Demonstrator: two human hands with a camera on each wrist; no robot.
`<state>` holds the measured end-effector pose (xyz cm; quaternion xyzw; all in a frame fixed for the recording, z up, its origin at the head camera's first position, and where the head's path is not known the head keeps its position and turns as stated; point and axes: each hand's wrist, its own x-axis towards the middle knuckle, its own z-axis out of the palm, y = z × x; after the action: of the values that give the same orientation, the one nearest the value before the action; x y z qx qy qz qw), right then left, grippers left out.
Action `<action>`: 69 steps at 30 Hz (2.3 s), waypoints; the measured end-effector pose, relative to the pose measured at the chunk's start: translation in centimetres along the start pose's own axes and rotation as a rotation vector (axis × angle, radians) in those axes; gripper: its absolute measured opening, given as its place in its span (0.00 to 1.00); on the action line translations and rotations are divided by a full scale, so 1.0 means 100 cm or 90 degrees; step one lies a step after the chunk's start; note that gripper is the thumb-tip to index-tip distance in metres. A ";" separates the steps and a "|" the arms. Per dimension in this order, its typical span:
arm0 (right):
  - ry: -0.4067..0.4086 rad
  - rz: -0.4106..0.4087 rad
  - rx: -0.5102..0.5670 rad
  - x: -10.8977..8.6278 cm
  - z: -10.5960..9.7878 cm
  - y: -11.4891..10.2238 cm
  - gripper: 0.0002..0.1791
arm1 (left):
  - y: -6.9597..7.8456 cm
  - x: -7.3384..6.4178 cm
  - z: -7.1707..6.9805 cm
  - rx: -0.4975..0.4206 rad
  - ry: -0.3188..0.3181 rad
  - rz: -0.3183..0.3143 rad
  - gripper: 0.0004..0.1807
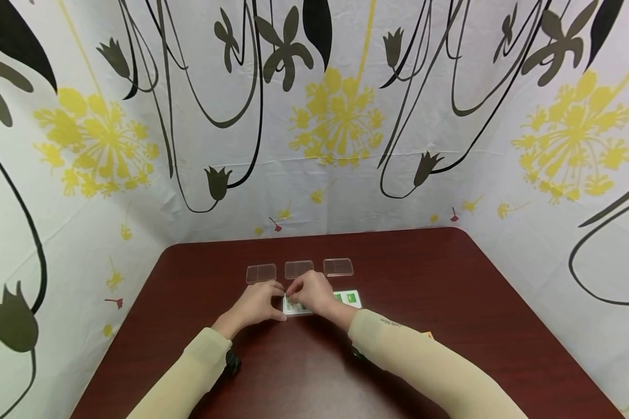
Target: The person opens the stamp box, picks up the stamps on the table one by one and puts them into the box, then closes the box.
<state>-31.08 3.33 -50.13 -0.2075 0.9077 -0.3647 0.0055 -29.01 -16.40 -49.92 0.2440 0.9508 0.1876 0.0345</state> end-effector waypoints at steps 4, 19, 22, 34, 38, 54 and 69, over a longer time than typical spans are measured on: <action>-0.004 -0.015 -0.026 0.001 0.001 0.000 0.04 | 0.000 0.000 0.000 -0.002 0.002 -0.003 0.30; 0.021 -0.062 -0.148 0.000 0.004 -0.003 0.07 | 0.000 0.000 0.000 -0.008 0.000 -0.002 0.30; 0.025 -0.053 -0.158 0.000 0.005 -0.002 0.11 | 0.000 0.000 0.000 -0.009 0.000 -0.003 0.30; 0.034 -0.043 -0.163 0.003 0.002 -0.007 0.16 | 0.001 -0.001 -0.002 -0.002 -0.001 -0.004 0.31; 0.032 -0.057 -0.174 0.005 -0.008 -0.009 0.15 | 0.001 0.000 -0.002 0.003 -0.002 -0.009 0.32; 0.023 -0.109 -0.219 -0.015 -0.075 -0.030 0.11 | -0.008 -0.009 -0.006 -0.106 0.013 -0.066 0.38; 0.017 -0.105 -0.214 -0.069 -0.138 0.011 0.12 | -0.012 -0.027 -0.015 -0.076 0.054 -0.068 0.34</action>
<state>-27.38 15.78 -41.74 -0.2741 0.9358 -0.2101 -0.0709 -27.41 -19.20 -49.02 0.1825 0.9502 0.2520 0.0187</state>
